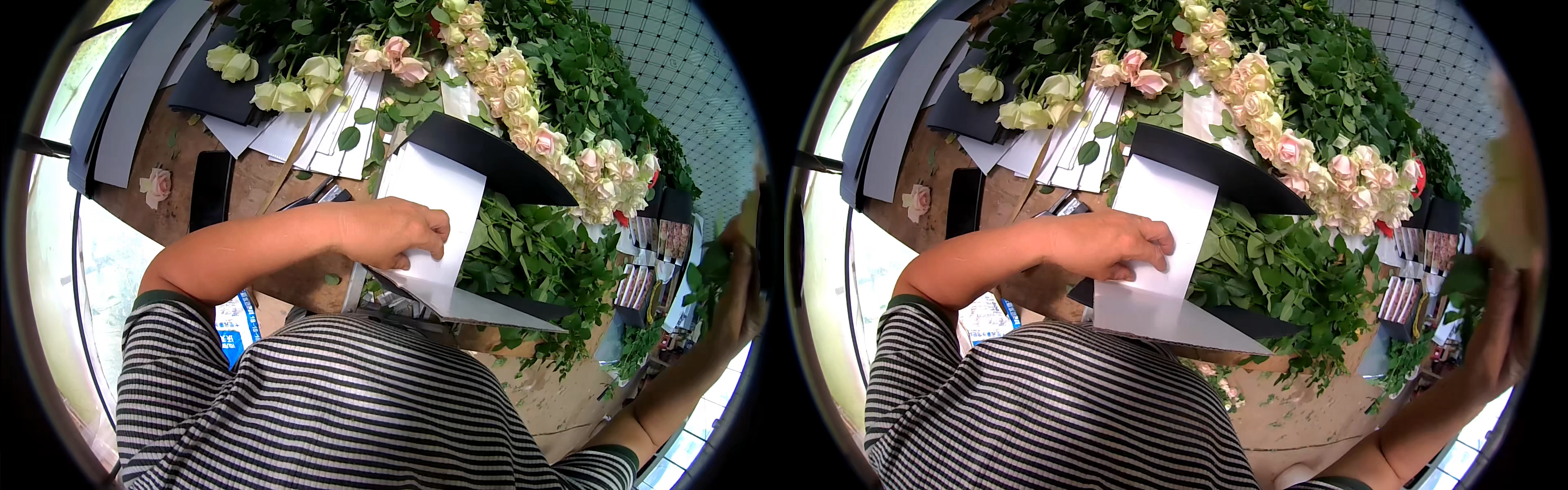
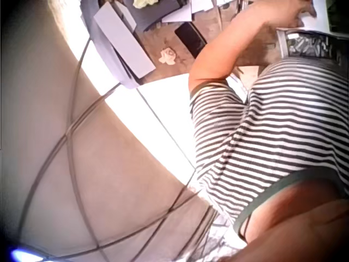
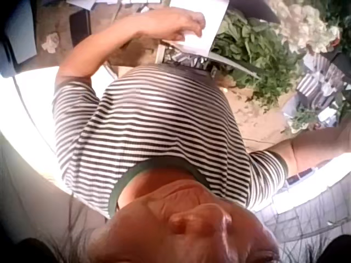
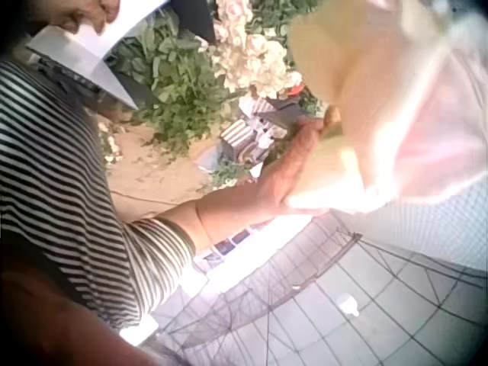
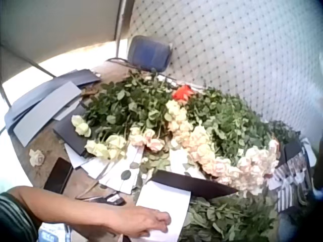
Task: The person arranges light-colored roses and greenery into a black rectangular box, folding white and black paper around the stems and securing the arrangement. The person then closes the box and places it on the table.
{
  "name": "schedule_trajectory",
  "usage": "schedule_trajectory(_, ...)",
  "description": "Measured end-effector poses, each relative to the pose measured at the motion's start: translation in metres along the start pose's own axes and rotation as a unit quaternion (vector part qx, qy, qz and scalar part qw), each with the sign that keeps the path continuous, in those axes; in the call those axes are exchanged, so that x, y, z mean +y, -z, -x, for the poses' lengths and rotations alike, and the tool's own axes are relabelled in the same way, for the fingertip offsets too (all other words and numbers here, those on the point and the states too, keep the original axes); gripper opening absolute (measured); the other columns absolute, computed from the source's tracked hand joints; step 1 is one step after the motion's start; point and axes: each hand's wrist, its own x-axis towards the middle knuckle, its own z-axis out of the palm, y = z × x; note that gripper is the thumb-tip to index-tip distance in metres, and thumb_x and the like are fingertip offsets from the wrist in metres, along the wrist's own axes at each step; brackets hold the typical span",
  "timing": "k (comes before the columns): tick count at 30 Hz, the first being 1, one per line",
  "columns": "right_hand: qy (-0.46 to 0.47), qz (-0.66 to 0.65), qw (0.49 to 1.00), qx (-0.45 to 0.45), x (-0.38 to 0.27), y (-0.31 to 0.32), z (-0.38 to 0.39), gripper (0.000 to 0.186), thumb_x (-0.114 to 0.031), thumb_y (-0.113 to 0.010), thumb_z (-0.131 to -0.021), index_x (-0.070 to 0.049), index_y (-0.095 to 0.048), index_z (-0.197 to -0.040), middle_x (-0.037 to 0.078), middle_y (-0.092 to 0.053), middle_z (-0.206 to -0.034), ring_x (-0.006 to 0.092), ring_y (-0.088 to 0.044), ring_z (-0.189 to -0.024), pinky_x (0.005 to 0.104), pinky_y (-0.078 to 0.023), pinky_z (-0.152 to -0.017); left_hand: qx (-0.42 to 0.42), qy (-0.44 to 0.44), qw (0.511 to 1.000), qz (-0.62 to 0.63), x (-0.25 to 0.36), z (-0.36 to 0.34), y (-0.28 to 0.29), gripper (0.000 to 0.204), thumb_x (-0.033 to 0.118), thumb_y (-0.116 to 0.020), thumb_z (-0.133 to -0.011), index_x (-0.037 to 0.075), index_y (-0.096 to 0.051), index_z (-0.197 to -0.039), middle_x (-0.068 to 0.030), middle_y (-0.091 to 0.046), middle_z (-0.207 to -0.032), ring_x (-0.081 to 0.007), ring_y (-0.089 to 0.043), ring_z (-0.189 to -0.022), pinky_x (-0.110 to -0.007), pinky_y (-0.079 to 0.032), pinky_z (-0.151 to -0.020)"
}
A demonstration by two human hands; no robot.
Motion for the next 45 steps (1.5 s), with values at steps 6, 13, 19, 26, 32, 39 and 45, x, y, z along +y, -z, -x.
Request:
schedule_trajectory(6,-0.140,-0.348,0.822,-0.429,-0.039,-0.178,0.023,0.020,-0.007,-0.060,-0.085,0.000,-0.066,-0.102,0.012,-0.064,-0.074,0.0237,-0.061,-0.063,0.0305,-0.047,-0.059,0.058,0.105,0.927,0.355,-0.026,0.000,0.011,0.029,0.015,-0.049,-0.094,0.002,-0.052,-0.120,-0.0087,-0.062,-0.109,-0.0169,-0.058,-0.098,-0.029,-0.047,-0.086)
schedule_trajectory(13,-0.201,-0.430,0.698,-0.536,-0.035,-0.236,0.071,0.021,-0.012,-0.057,-0.088,-0.002,-0.066,-0.103,0.016,-0.067,-0.083,0.0294,-0.065,-0.073,0.0336,-0.051,-0.067,-0.004,0.127,0.960,0.248,-0.007,0.005,0.007,0.021,0.022,-0.057,-0.090,0.001,-0.060,-0.088,-0.0089,-0.060,-0.089,-0.0239,-0.058,-0.083,-0.033,-0.046,-0.071)
schedule_trajectory(19,-0.171,-0.397,0.719,-0.545,-0.030,-0.232,0.074,0.025,-0.013,-0.060,-0.085,-0.003,-0.063,-0.108,0.015,-0.066,-0.089,0.0308,-0.064,-0.081,0.0371,-0.050,-0.073,0.042,-0.026,0.998,0.024,-0.005,0.005,-0.005,0.019,0.014,-0.070,-0.073,0.004,-0.063,-0.088,-0.0072,-0.056,-0.084,-0.0265,-0.053,-0.086,-0.034,-0.047,-0.077)
schedule_trajectory(26,-0.279,-0.418,0.841,-0.201,0.085,-0.154,-0.033,0.019,-0.009,-0.056,-0.087,0.001,-0.065,-0.102,0.004,-0.066,-0.087,0.0120,-0.062,-0.078,0.0290,-0.050,-0.068,0.045,-0.026,0.999,0.012,-0.003,0.003,-0.001,0.021,0.013,-0.070,-0.071,0.006,-0.062,-0.089,-0.0050,-0.056,-0.082,-0.0257,-0.054,-0.083,-0.035,-0.049,-0.073)
schedule_trajectory(32,-0.131,0.285,0.874,-0.371,0.209,-0.255,0.025,0.027,-0.006,-0.059,-0.078,-0.018,-0.070,-0.099,0.006,-0.054,-0.108,0.0264,-0.052,-0.103,0.0376,-0.046,-0.086,0.020,-0.006,1.000,0.021,0.001,0.000,0.003,0.019,0.013,-0.069,-0.072,0.008,-0.061,-0.089,-0.0055,-0.054,-0.082,-0.0266,-0.055,-0.084,-0.036,-0.049,-0.073)
schedule_trajectory(39,-0.113,0.084,0.990,-0.025,0.214,-0.194,-0.007,0.018,-0.003,-0.065,-0.077,-0.011,-0.067,-0.093,0.004,-0.059,-0.107,0.0181,-0.059,-0.095,0.0308,-0.050,-0.076,0.022,-0.003,0.999,0.023,0.002,0.003,0.002,0.017,0.018,-0.068,-0.076,0.006,-0.062,-0.087,-0.0064,-0.055,-0.080,-0.0269,-0.055,-0.079,-0.036,-0.049,-0.070)
schedule_trajectory(45,-0.113,-0.180,0.953,0.217,0.177,-0.127,-0.039,0.021,0.001,-0.060,-0.086,-0.001,-0.062,-0.107,0.005,-0.065,-0.102,0.0144,-0.064,-0.082,0.0258,-0.051,-0.076,0.041,-0.024,0.998,0.030,0.005,-0.003,0.004,0.019,0.023,-0.066,-0.081,0.005,-0.063,-0.082,-0.0070,-0.057,-0.078,-0.0269,-0.055,-0.074,-0.037,-0.048,-0.067)
